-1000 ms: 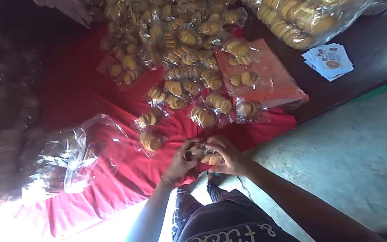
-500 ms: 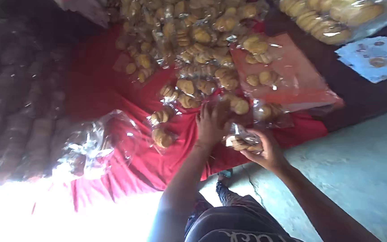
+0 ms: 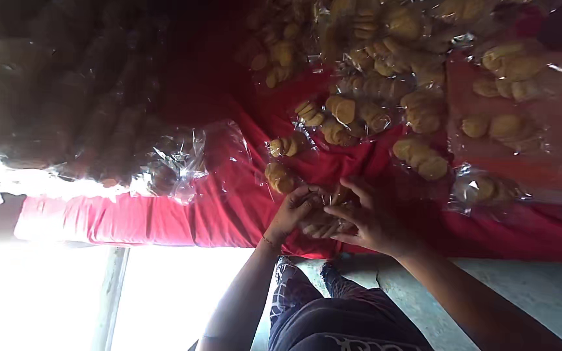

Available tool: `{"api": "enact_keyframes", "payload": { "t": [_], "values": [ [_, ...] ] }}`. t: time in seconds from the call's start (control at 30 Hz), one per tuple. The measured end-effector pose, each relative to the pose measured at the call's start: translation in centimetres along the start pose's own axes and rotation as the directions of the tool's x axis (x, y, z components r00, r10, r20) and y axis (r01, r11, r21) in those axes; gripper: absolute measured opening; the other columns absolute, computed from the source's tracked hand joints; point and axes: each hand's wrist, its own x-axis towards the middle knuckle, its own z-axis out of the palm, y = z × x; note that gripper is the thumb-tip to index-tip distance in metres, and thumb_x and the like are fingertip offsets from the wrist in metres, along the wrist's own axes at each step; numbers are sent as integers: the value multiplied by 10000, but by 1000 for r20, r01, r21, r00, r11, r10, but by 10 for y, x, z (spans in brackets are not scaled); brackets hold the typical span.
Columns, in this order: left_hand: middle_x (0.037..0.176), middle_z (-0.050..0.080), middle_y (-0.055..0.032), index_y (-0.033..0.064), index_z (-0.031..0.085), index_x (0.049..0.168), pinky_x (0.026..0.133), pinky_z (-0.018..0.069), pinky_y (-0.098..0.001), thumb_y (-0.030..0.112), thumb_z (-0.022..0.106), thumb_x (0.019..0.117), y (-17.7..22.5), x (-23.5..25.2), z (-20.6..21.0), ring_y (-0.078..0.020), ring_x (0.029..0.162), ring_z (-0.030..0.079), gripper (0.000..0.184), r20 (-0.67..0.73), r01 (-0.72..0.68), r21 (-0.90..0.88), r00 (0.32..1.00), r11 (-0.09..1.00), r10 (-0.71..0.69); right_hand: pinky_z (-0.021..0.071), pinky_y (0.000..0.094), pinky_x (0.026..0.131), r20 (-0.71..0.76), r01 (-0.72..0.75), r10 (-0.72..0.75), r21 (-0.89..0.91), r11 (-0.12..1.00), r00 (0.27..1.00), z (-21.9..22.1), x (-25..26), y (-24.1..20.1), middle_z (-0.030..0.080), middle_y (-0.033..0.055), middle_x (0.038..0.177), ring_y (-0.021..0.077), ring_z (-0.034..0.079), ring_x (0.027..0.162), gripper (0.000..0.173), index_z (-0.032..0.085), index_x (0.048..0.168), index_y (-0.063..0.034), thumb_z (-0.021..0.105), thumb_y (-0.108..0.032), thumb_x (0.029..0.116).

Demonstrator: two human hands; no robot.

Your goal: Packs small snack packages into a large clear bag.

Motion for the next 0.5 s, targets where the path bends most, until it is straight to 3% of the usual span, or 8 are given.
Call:
{"api": "enact_keyframes", "payload": {
  "t": [0.07,0.17,0.27,0.33,0.37,0.4,0.47,0.5],
  "values": [
    [1079,680,-1,-51,638,1155,924,536,-240,69,469,1018,6,-5,-3,-6,981,640,249,-9,36,113,999,993,-35,260,430,1227,29,-34,33,26,999,999,11,4,0,303,257,1587,338,291,1498,825,462,1463,-276,801,-544,760],
    [1245,625,-143,-79,678,1191,1018,472,-236,46,471,1008,26,-12,-19,-67,1149,581,303,-6,40,345,999,938,-41,262,464,1202,1,-68,68,5,998,998,18,6,3,236,230,1627,327,273,1498,682,536,1384,-357,742,-626,792],
    [1226,645,-120,-35,722,1138,1058,430,-250,66,485,997,38,-21,-37,-70,1195,552,294,24,-13,461,1000,887,2,213,548,1208,-16,-76,75,-47,996,997,9,10,8,171,239,1652,380,169,1536,535,601,1290,-396,672,-673,838],
    [1257,647,-136,-62,715,1088,1105,397,-274,88,481,1014,39,-19,-37,-79,1246,539,288,63,-14,451,998,892,-16,204,479,1241,38,-93,92,32,995,995,2,13,13,85,239,1676,342,109,1563,599,585,1292,-317,715,-654,814],
    [1267,640,-124,-80,684,1109,1091,412,-253,96,448,1022,38,-16,-31,-49,1235,544,307,94,16,414,994,910,-60,265,415,1227,76,-97,91,80,992,993,0,14,16,124,238,1669,304,192,1546,694,554,1325,-253,743,-648,787],
    [1189,643,-64,-81,649,1134,1028,444,-221,116,413,1029,37,-11,-21,7,1140,559,325,107,58,362,989,930,-104,349,390,1185,101,-86,75,103,991,992,-1,15,18,257,251,1616,289,340,1481,796,533,1368,-189,768,-642,757],
    [1055,633,3,-61,613,1131,948,478,-206,176,392,1060,33,-5,-8,40,1006,577,332,69,66,329,993,942,-94,419,459,1084,135,-45,38,46,998,990,-4,14,18,552,212,1350,312,529,1267,862,545,1403,-152,763,-647,731],
    [1018,660,-13,-68,635,1107,929,500,-216,156,408,1064,35,-5,-6,22,974,604,321,-28,37,388,999,921,-28,426,502,1038,150,-23,23,-2,1000,988,-7,12,16,622,173,1238,324,568,1193,812,571,1373,-174,743,-653,741]
  ]
}}
